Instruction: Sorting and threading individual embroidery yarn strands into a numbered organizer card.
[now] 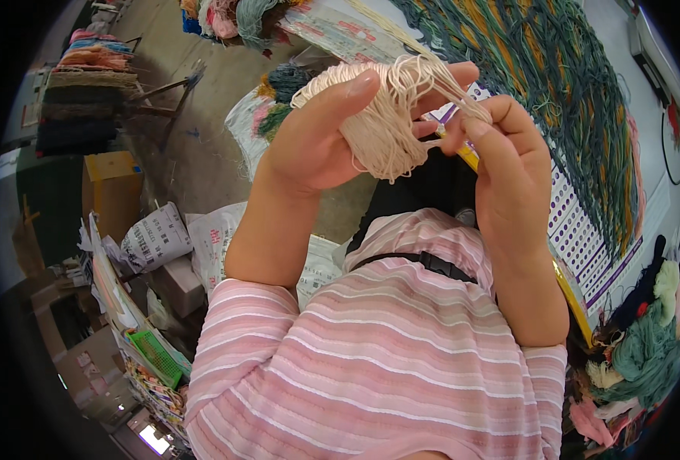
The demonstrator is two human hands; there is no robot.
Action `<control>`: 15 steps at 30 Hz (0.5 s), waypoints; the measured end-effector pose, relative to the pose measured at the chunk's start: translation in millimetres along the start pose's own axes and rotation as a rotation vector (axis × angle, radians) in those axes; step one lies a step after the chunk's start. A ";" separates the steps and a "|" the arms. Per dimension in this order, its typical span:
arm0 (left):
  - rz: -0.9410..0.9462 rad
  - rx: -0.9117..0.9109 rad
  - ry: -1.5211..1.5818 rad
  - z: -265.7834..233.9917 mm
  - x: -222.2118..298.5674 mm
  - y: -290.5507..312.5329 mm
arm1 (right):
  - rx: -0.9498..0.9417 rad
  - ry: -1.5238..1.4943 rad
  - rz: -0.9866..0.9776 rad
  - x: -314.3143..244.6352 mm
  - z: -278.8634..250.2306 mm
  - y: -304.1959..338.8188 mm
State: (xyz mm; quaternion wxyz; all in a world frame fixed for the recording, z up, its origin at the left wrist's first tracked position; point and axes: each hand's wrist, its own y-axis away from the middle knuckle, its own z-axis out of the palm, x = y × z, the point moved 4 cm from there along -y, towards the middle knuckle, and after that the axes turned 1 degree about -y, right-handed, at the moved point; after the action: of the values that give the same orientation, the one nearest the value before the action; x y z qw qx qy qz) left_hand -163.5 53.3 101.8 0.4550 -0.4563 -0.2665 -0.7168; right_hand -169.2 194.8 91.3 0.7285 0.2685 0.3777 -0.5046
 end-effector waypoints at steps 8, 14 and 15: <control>-0.018 -0.096 0.068 8.8 0.8 1.1 | -0.108 0.343 0.112 9.6 10.3 -2.4; 0.028 -0.061 0.290 2.5 -0.3 4.2 | -0.163 0.385 0.087 11.6 3.6 -1.2; 0.003 -0.042 0.315 2.1 2.3 5.9 | -0.194 0.432 0.054 10.0 4.0 -0.8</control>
State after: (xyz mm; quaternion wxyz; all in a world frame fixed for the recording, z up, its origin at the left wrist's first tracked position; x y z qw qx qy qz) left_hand -157.7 51.4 104.6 0.4827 -0.3483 -0.1761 -0.7840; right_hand -166.8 186.1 85.4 0.6663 0.3088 0.5643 -0.3771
